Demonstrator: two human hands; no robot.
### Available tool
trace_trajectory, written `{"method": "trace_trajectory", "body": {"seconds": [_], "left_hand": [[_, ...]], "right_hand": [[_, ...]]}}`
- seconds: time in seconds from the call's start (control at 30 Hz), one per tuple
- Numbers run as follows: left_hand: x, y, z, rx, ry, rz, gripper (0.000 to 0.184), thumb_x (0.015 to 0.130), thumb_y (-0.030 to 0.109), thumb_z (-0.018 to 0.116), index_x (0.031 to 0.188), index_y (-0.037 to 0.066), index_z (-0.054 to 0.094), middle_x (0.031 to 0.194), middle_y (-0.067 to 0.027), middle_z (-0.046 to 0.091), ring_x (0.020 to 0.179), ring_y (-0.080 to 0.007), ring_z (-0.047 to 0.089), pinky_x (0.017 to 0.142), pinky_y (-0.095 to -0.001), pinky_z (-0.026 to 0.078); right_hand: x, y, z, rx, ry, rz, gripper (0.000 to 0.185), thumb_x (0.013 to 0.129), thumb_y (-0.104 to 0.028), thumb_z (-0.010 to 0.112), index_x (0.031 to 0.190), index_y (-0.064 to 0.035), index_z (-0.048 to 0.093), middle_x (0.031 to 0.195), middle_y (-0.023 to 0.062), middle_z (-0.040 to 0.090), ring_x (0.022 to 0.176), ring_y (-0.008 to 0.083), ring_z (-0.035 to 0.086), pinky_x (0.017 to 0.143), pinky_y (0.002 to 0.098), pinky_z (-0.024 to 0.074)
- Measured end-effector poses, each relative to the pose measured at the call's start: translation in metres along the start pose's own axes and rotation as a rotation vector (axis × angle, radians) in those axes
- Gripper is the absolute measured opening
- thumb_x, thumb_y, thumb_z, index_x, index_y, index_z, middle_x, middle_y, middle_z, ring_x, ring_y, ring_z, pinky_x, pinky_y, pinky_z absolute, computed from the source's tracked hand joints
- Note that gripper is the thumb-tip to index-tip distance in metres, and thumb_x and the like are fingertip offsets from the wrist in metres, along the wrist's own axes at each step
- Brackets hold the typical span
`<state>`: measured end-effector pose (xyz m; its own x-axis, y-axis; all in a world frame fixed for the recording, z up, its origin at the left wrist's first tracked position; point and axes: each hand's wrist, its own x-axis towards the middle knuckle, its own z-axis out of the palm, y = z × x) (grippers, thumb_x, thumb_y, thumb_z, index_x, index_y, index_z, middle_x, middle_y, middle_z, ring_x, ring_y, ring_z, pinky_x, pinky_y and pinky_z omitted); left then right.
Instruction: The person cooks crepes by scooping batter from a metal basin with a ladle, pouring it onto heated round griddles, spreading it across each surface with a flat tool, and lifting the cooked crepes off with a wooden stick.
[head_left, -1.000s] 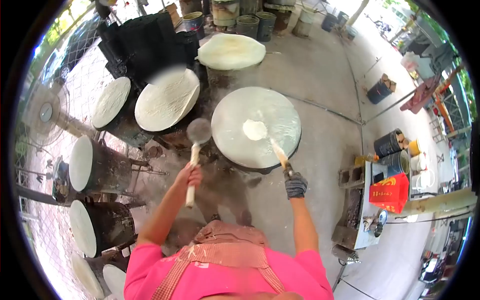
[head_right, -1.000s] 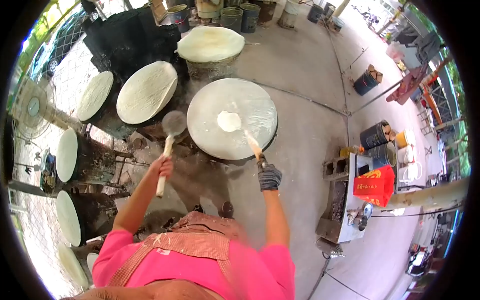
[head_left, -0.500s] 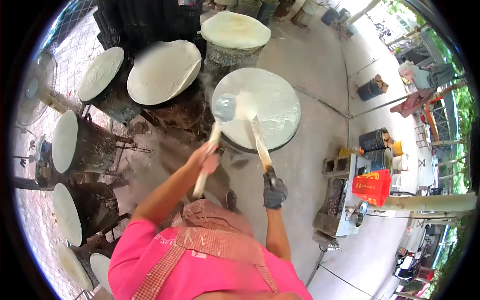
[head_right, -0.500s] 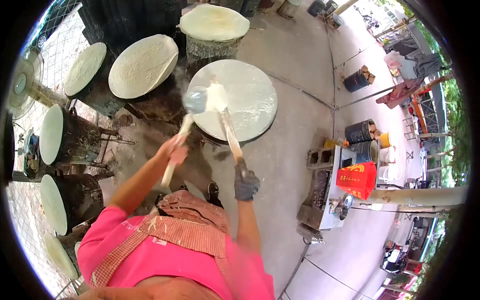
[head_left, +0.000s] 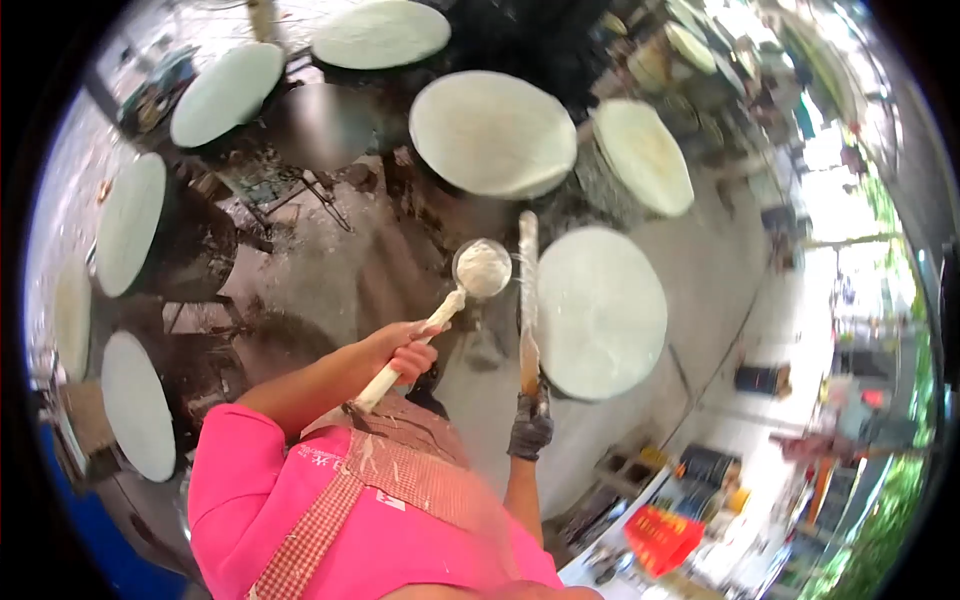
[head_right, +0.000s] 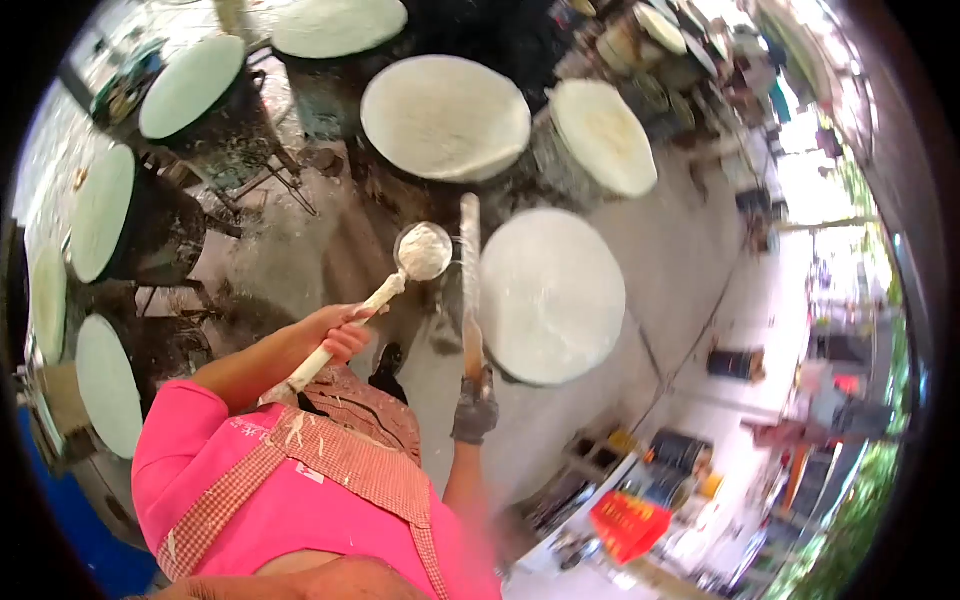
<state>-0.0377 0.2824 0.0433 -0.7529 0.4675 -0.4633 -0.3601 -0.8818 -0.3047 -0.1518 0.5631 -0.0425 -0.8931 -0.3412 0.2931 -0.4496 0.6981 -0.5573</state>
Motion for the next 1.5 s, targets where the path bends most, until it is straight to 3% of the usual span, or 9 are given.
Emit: {"method": "trace_trajectory", "body": {"seconds": [0.13,0.3,0.53,0.73,0.87,1.0,1.03,1.17,1.5], "left_hand": [[-0.024,0.0,-0.057,0.024,-0.018,0.183,0.021,0.087,0.033,0.037,0.107,0.03,0.044,0.051,0.0017,0.031,0.034,-0.005,0.028,0.027,-0.0173,0.024],[-0.062,0.0,-0.095,-0.176,0.184,0.303,0.011,0.084,0.03,0.045,0.09,0.021,0.045,0.046,0.0011,0.033,0.031,-0.0052,0.027,0.025,-0.0176,0.022],[-0.133,0.014,-0.137,-0.319,0.175,0.408,0.014,0.083,0.029,0.046,0.078,0.016,0.045,0.045,0.001,0.032,0.03,-0.0064,0.027,0.025,-0.0188,0.022],[-0.19,0.059,-0.12,-0.513,0.043,0.443,0.011,0.084,0.028,0.045,0.082,0.017,0.048,0.046,0.0009,0.032,0.032,-0.0065,0.028,0.026,-0.0185,0.023],[-0.207,0.091,-0.117,-0.562,0.011,0.481,0.012,0.084,0.025,0.043,0.093,0.021,0.05,0.048,0.0016,0.031,0.034,-0.0058,0.028,0.027,-0.0182,0.023],[-0.208,0.117,-0.094,-0.539,0.106,0.533,0.012,0.084,0.024,0.044,0.094,0.021,0.05,0.048,0.002,0.03,0.033,-0.0054,0.027,0.027,-0.0173,0.021],[-0.207,0.123,-0.087,-0.521,0.116,0.531,0.012,0.084,0.024,0.044,0.093,0.021,0.051,0.048,0.0019,0.03,0.033,-0.0053,0.027,0.027,-0.017,0.021],[-0.183,0.147,-0.088,-0.547,-0.023,0.432,0.013,0.084,0.027,0.044,0.087,0.018,0.052,0.047,0.0013,0.029,0.034,-0.007,0.028,0.03,-0.0198,0.025],[-0.126,0.188,-0.038,-0.649,-0.151,0.28,0.041,0.082,0.036,0.045,0.053,0.009,0.035,0.045,0.0003,0.031,0.036,-0.0105,0.031,0.037,-0.0251,0.029]], "right_hand": [[0.073,-0.013,0.012,-0.169,-0.261,0.067,0.034,0.07,-0.033,0.06,0.095,-0.0102,0.058,0.08,0.0122,0.06,0.067,0.0292,0.058,0.062,0.035,0.0461],[0.2,-0.034,0.1,-0.315,-0.314,-0.614,0.016,0.067,-0.025,0.055,0.074,-0.0101,0.057,0.068,0.0129,0.057,0.062,0.0304,0.056,0.053,0.0419,0.043],[0.332,-0.121,0.199,-0.372,-0.609,-0.942,0.048,0.067,-0.021,0.055,0.114,-0.016,0.047,0.117,0.0176,0.045,0.085,0.0315,0.056,0.067,0.0442,0.0447],[0.376,-0.168,0.214,-0.855,-0.941,-1.041,0.038,0.071,-0.02,0.051,0.107,-0.0122,0.048,0.106,0.0145,0.051,0.088,0.0282,0.054,0.069,0.0408,0.0454],[0.434,-0.185,0.227,-0.693,-0.718,-0.987,0.026,0.068,-0.026,0.054,0.089,-0.0098,0.053,0.086,0.0116,0.056,0.078,0.0249,0.056,0.063,0.0371,0.0451],[0.585,-0.148,0.287,-1.209,0.353,-1.568,0.02,0.077,-0.023,0.048,0.086,-0.005,0.053,0.07,0.0129,0.057,0.057,0.0292,0.055,0.058,0.036,0.0473],[0.611,-0.17,0.281,-0.491,0.08,-1.157,0.021,0.075,-0.024,0.052,0.081,-0.004,0.054,0.064,0.0149,0.054,0.055,0.0306,0.054,0.057,0.0362,0.0458],[0.665,-0.264,0.149,0.125,-0.216,-0.148,0.023,0.071,-0.025,0.052,0.072,-0.002,0.056,0.059,0.0158,0.055,0.055,0.0291,0.054,0.052,0.0368,0.0411],[0.708,0.005,0.085,1.073,0.368,0.73,0.016,0.075,-0.013,0.052,0.062,-0.0062,0.044,0.043,0.0056,0.044,0.032,0.0168,0.042,0.03,0.0286,0.0313]]}}
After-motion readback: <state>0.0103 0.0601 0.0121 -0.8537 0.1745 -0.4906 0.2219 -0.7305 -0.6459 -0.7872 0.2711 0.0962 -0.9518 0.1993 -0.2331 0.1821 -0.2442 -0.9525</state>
